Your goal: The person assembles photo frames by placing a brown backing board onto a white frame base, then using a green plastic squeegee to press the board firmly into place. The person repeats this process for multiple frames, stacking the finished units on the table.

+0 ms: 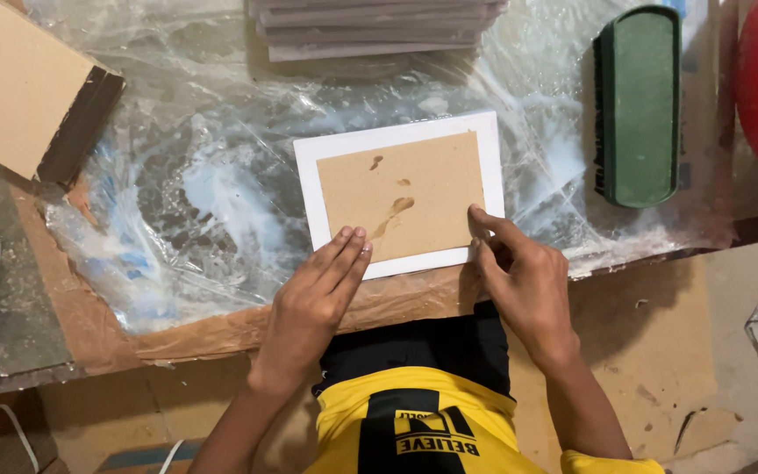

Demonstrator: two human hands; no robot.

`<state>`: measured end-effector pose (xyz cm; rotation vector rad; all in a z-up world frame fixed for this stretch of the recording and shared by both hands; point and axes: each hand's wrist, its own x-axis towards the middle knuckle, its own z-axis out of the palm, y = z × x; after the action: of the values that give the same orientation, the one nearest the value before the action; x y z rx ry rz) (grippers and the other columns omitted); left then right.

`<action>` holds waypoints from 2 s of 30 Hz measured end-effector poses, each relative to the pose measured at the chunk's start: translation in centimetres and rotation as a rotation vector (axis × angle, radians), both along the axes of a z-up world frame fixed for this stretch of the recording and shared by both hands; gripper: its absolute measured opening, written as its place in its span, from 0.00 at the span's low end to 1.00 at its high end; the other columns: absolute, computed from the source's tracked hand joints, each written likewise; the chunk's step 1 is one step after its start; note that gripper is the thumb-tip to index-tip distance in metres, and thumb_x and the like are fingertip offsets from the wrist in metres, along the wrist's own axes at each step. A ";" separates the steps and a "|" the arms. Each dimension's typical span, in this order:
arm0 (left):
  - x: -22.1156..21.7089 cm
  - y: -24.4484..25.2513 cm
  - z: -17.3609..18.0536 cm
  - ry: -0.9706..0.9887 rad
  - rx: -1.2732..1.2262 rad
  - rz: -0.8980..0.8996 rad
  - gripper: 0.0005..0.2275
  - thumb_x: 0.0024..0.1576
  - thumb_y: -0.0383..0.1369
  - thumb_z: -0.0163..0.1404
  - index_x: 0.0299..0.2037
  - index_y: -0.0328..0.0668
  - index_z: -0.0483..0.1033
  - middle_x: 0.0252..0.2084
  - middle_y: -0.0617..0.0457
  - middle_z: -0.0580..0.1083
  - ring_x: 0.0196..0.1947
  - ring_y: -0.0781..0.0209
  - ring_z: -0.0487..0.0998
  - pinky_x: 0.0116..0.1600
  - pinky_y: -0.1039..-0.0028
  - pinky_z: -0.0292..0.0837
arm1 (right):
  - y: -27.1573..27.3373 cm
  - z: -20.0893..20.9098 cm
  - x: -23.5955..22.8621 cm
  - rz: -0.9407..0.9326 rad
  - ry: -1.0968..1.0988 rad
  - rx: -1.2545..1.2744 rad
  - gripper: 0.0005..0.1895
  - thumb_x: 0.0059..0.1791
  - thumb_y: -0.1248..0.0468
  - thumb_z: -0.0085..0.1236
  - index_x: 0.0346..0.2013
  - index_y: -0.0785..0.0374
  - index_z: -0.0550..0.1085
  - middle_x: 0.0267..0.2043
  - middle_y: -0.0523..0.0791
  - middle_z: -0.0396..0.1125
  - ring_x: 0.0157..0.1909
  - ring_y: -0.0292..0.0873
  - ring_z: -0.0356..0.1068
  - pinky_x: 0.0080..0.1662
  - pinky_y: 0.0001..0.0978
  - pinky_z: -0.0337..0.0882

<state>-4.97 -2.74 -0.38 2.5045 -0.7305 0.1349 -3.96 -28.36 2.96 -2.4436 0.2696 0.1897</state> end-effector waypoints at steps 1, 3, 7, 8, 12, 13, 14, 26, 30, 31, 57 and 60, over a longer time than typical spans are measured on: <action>0.0 0.0 0.0 0.000 0.001 0.002 0.21 0.54 0.20 0.50 0.60 0.34 0.75 0.64 0.47 0.73 0.66 0.52 0.72 0.66 0.63 0.71 | -0.1 -0.1 -0.1 0.001 -0.007 0.007 0.20 0.50 0.65 0.59 0.58 0.55 0.77 0.24 0.50 0.73 0.24 0.41 0.74 0.34 0.35 0.72; -0.1 -0.1 -0.2 0.005 0.002 0.007 0.22 0.54 0.20 0.50 0.60 0.35 0.75 0.63 0.47 0.73 0.66 0.52 0.72 0.66 0.63 0.71 | -0.2 -0.3 -0.4 0.012 -0.037 0.017 0.20 0.50 0.65 0.59 0.58 0.56 0.77 0.25 0.50 0.73 0.24 0.41 0.74 0.33 0.35 0.73; -0.3 0.0 -0.5 -0.001 -0.001 -0.002 0.21 0.54 0.19 0.52 0.60 0.34 0.75 0.63 0.46 0.74 0.66 0.51 0.72 0.66 0.62 0.71 | -1.0 -1.0 -0.4 0.107 -0.119 -0.061 0.21 0.49 0.66 0.59 0.58 0.56 0.77 0.26 0.50 0.72 0.24 0.46 0.72 0.33 0.40 0.72; -0.4 0.1 -0.4 0.007 -0.033 -0.003 0.20 0.54 0.20 0.53 0.59 0.33 0.75 0.62 0.45 0.75 0.65 0.49 0.73 0.64 0.62 0.72 | -1.2 -1.0 -0.4 0.142 -0.140 -0.103 0.22 0.48 0.67 0.60 0.58 0.56 0.78 0.25 0.51 0.72 0.24 0.48 0.71 0.33 0.42 0.72; 1.3 0.2 0.1 0.050 -0.209 0.099 0.12 0.58 0.26 0.57 0.52 0.38 0.77 0.52 0.45 0.77 0.54 0.47 0.77 0.59 0.59 0.74 | -0.7 -0.7 0.6 0.185 -0.199 -0.326 0.13 0.51 0.63 0.63 0.50 0.51 0.80 0.36 0.48 0.74 0.36 0.49 0.74 0.38 0.43 0.73; 1.8 0.1 0.3 0.008 -0.123 0.212 0.16 0.57 0.29 0.60 0.55 0.36 0.77 0.51 0.44 0.75 0.51 0.46 0.75 0.55 0.58 0.72 | -0.1 -0.8 1.0 0.242 -0.290 -0.379 0.13 0.50 0.63 0.64 0.50 0.51 0.80 0.41 0.48 0.73 0.42 0.49 0.74 0.41 0.43 0.74; 2.7 0.0 0.4 -0.032 -0.036 0.325 0.19 0.56 0.32 0.62 0.57 0.34 0.77 0.51 0.42 0.74 0.49 0.45 0.73 0.50 0.56 0.71 | 0.5 -0.8 1.1 0.299 -0.382 -0.432 0.13 0.49 0.63 0.64 0.49 0.52 0.80 0.45 0.47 0.72 0.47 0.49 0.73 0.44 0.43 0.75; 6.6 -0.5 0.9 0.034 -0.014 0.517 0.29 0.49 0.40 0.66 0.58 0.34 0.75 0.52 0.43 0.72 0.49 0.43 0.71 0.51 0.57 0.72 | 3.3 -2.6 1.1 0.377 -0.344 -0.385 0.19 0.47 0.58 0.63 0.53 0.51 0.76 0.61 0.48 0.67 0.58 0.51 0.71 0.42 0.46 0.77; 6.8 -0.5 0.8 -0.002 -0.064 0.506 0.26 0.48 0.39 0.66 0.54 0.33 0.76 0.53 0.45 0.74 0.49 0.44 0.72 0.52 0.58 0.71 | 3.2 -2.8 0.9 0.360 -0.331 -0.379 0.20 0.47 0.59 0.62 0.54 0.50 0.75 0.61 0.48 0.67 0.57 0.51 0.71 0.41 0.47 0.77; 6.6 -0.5 0.9 -0.006 -0.068 0.509 0.25 0.48 0.38 0.66 0.53 0.33 0.76 0.53 0.45 0.74 0.49 0.43 0.72 0.52 0.58 0.71 | 3.3 -2.7 0.8 0.359 -0.345 -0.378 0.20 0.46 0.59 0.62 0.54 0.50 0.75 0.61 0.48 0.67 0.57 0.51 0.71 0.41 0.47 0.77; 3.7 -1.8 -2.2 0.112 -0.339 0.678 0.11 0.55 0.28 0.56 0.46 0.34 0.76 0.38 0.42 0.77 0.38 0.40 0.79 0.45 0.54 0.72 | 3.3 -3.4 0.7 0.320 -0.361 -0.365 0.18 0.48 0.56 0.59 0.52 0.51 0.76 0.62 0.47 0.67 0.58 0.49 0.71 0.42 0.47 0.77; 3.1 -2.2 -1.7 0.138 -0.349 0.682 0.09 0.57 0.28 0.54 0.46 0.34 0.76 0.39 0.42 0.76 0.38 0.43 0.79 0.45 0.56 0.73 | 3.3 -3.5 0.4 0.320 -0.371 -0.363 0.17 0.49 0.55 0.59 0.53 0.50 0.77 0.61 0.46 0.68 0.57 0.49 0.72 0.43 0.47 0.77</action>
<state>-1.87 -4.89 -2.09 2.2873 0.2130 0.2948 -3.57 -25.10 -0.58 -2.8067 -0.2760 -0.1936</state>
